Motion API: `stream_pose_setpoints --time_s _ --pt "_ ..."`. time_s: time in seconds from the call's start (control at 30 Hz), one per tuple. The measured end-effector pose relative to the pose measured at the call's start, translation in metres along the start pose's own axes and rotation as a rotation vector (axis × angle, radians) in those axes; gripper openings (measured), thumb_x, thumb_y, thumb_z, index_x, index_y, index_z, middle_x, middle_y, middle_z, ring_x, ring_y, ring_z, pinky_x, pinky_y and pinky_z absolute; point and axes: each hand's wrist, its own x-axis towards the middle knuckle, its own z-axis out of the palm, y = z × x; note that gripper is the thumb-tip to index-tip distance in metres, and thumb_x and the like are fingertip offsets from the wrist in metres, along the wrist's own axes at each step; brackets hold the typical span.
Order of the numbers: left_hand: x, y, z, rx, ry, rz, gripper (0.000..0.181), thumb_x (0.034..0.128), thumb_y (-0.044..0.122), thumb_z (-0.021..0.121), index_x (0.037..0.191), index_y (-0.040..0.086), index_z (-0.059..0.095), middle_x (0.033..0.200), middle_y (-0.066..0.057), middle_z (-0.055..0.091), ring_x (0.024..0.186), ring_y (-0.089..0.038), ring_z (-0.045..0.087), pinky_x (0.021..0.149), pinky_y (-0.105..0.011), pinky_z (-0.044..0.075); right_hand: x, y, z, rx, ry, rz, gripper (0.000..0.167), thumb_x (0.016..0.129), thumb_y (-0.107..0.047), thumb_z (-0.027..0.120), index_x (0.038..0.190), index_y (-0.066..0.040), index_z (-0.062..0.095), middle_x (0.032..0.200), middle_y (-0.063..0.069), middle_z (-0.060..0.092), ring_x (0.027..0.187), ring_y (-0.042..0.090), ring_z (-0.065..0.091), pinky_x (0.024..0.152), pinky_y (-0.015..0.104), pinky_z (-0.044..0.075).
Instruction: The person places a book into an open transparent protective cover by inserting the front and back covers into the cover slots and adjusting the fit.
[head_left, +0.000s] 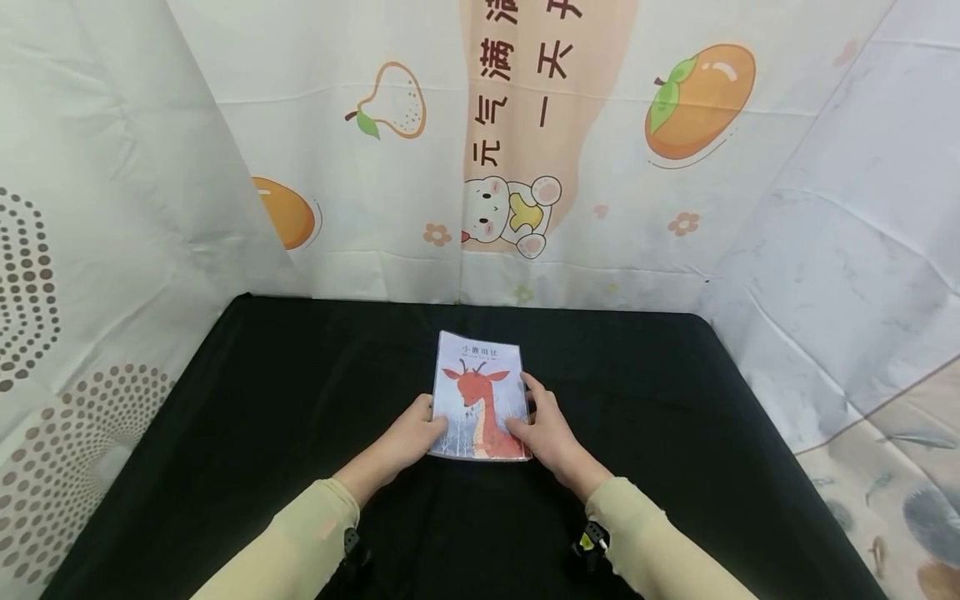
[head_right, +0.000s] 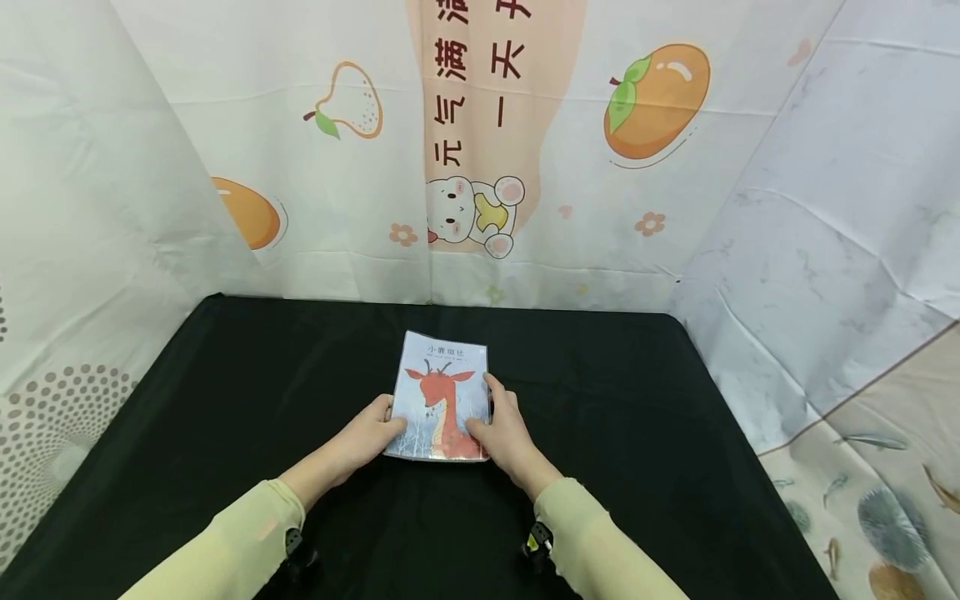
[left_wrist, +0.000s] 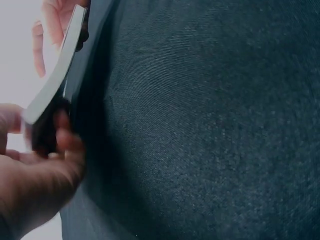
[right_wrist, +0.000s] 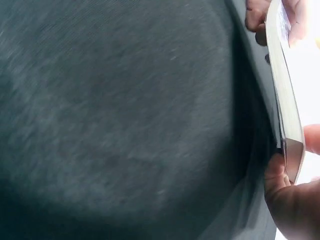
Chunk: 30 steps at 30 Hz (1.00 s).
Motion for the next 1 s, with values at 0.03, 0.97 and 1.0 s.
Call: stream_pose_setpoints --time_s 0.03,0.97,1.0 --pt "0.000 0.000 0.000 0.045 0.008 0.000 0.053 0.0983 0.014 0.056 0.146 0.000 0.036 0.118 -0.013 0.063 0.092 -0.019 0.064 0.078 -0.033 0.051 0.000 0.002 0.001 -0.025 0.008 0.003 0.079 0.097 -0.017 0.071 0.162 -0.020 0.026 0.147 0.014 0.037 0.101 0.025 0.054 0.082 0.033 0.052" --pt "-0.008 0.001 0.007 0.991 0.077 0.161 0.062 0.0964 0.043 0.070 0.151 0.019 0.052 0.110 -0.008 0.050 0.091 -0.021 0.044 0.075 -0.035 0.042 -0.013 0.006 0.004 -0.560 -0.027 -0.179 0.059 0.092 -0.029 0.077 0.145 -0.012 0.057 0.153 0.019 0.037 0.127 0.034 0.043 0.103 0.052 0.046" --pt "-0.008 0.001 0.007 1.004 0.081 0.181 0.061 0.0964 0.042 0.070 0.150 0.019 0.053 0.114 -0.009 0.050 0.093 -0.021 0.044 0.077 -0.036 0.042 -0.014 0.007 0.003 -0.584 -0.028 -0.186 0.059 0.092 -0.031 0.077 0.145 -0.013 0.058 0.154 0.020 0.037 0.128 0.035 0.043 0.104 0.052 0.046"
